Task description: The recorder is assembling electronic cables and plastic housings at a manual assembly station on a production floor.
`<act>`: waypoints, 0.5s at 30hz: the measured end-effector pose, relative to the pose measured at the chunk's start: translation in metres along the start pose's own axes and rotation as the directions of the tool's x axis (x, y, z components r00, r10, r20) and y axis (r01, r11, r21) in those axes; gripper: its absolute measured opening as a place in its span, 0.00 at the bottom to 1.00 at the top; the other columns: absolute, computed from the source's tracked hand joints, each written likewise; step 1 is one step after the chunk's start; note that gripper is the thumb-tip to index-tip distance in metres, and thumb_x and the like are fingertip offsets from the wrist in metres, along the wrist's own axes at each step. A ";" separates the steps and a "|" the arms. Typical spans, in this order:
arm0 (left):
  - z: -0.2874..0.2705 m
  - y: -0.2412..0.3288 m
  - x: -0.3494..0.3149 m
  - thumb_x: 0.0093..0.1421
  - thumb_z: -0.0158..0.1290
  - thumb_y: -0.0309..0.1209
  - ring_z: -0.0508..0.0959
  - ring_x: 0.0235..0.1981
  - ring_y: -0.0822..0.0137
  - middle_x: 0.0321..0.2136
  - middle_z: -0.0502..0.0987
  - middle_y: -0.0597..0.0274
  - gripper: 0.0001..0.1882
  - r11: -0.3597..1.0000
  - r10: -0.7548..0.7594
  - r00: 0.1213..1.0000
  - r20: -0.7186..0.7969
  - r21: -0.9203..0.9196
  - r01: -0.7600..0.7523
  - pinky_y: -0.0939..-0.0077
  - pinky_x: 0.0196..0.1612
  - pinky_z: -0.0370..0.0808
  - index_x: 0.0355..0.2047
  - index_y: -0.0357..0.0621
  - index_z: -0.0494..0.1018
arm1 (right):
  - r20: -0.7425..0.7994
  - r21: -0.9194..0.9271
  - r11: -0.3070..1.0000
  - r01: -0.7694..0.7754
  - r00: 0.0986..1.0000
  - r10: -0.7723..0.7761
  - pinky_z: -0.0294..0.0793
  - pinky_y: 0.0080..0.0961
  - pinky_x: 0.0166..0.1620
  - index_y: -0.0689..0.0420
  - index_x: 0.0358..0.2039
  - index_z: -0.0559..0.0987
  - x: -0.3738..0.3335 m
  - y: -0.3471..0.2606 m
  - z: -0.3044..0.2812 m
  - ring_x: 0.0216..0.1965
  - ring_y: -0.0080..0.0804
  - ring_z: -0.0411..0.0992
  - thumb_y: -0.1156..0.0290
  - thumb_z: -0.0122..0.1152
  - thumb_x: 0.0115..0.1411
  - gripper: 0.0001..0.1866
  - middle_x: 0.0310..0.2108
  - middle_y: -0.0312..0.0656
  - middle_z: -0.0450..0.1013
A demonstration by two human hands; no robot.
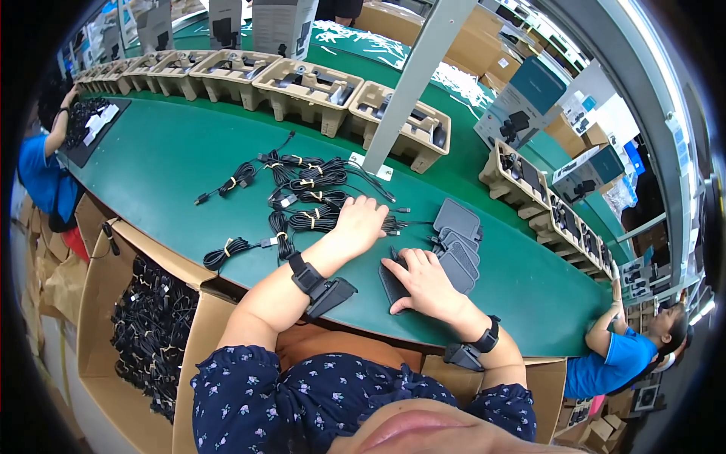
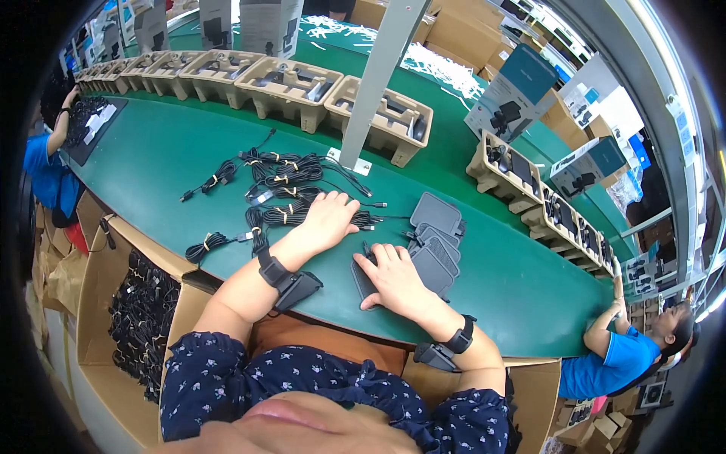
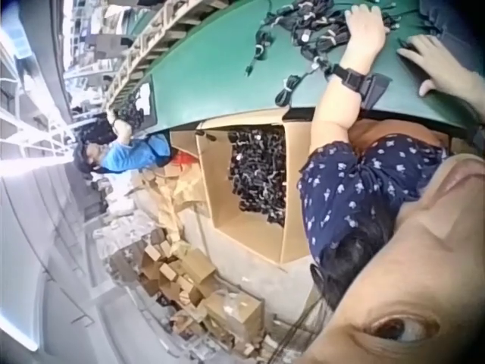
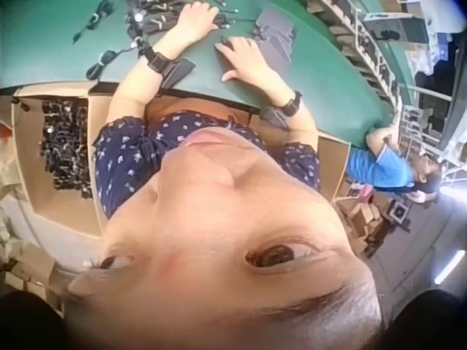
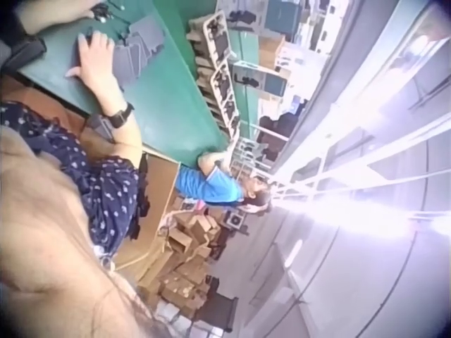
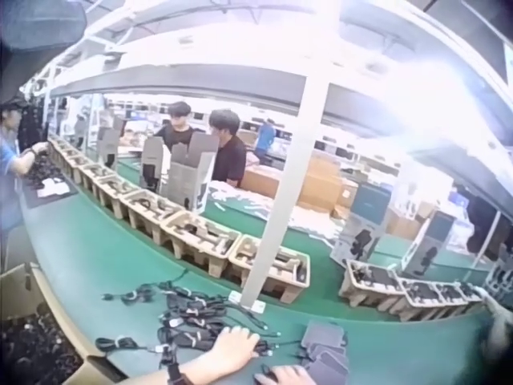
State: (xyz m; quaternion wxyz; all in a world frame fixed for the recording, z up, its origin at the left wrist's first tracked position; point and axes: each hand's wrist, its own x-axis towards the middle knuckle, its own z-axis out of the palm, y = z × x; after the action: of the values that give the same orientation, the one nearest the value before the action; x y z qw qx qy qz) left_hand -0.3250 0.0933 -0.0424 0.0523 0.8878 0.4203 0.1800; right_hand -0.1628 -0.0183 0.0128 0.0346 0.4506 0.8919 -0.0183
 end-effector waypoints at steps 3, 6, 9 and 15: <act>-0.004 -0.003 0.003 0.45 0.60 0.38 0.71 0.39 0.59 0.33 0.72 0.59 0.19 1.000 0.013 0.999 -0.050 -0.006 -0.013 0.63 0.42 0.67 0.37 0.46 0.71 | 0.031 -0.010 1.000 0.015 0.999 -0.015 0.60 0.37 0.51 0.52 0.54 0.67 0.002 0.005 -0.004 0.49 0.42 0.61 0.45 0.70 0.28 0.50 0.44 0.47 0.63; -0.019 -0.007 0.002 0.46 0.60 0.36 0.71 0.39 0.60 0.32 0.72 0.60 0.18 1.000 -0.001 0.994 -0.110 -0.011 0.000 0.63 0.42 0.66 0.36 0.45 0.70 | 0.065 -0.018 1.000 0.023 0.998 -0.021 0.61 0.35 0.48 0.52 0.53 0.67 0.005 0.004 -0.008 0.46 0.42 0.61 0.45 0.70 0.28 0.49 0.41 0.46 0.63; -0.029 -0.013 0.003 0.47 0.57 0.33 0.72 0.39 0.58 0.31 0.73 0.59 0.16 1.000 0.001 0.977 -0.212 -0.023 -0.007 0.60 0.43 0.66 0.37 0.43 0.71 | 0.083 -0.002 1.000 -0.005 0.997 0.005 0.62 0.34 0.46 0.52 0.50 0.69 0.010 0.007 -0.009 0.43 0.42 0.61 0.45 0.71 0.29 0.46 0.38 0.45 0.62; -0.025 -0.007 0.007 0.50 0.56 0.34 0.72 0.41 0.56 0.34 0.73 0.55 0.18 0.993 0.050 0.913 -0.406 -0.076 -0.088 0.58 0.49 0.65 0.41 0.42 0.69 | 0.078 0.048 0.998 -0.033 0.997 0.029 0.63 0.35 0.45 0.55 0.38 0.73 0.015 0.013 -0.017 0.40 0.43 0.61 0.47 0.70 0.34 0.33 0.34 0.44 0.62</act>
State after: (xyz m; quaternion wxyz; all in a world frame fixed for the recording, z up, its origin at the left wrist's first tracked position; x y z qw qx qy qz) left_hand -0.3347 0.1017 -0.0186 -0.0008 0.8425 0.3818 0.3800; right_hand -0.1618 0.0023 0.0281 0.0582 0.4641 0.8820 -0.0573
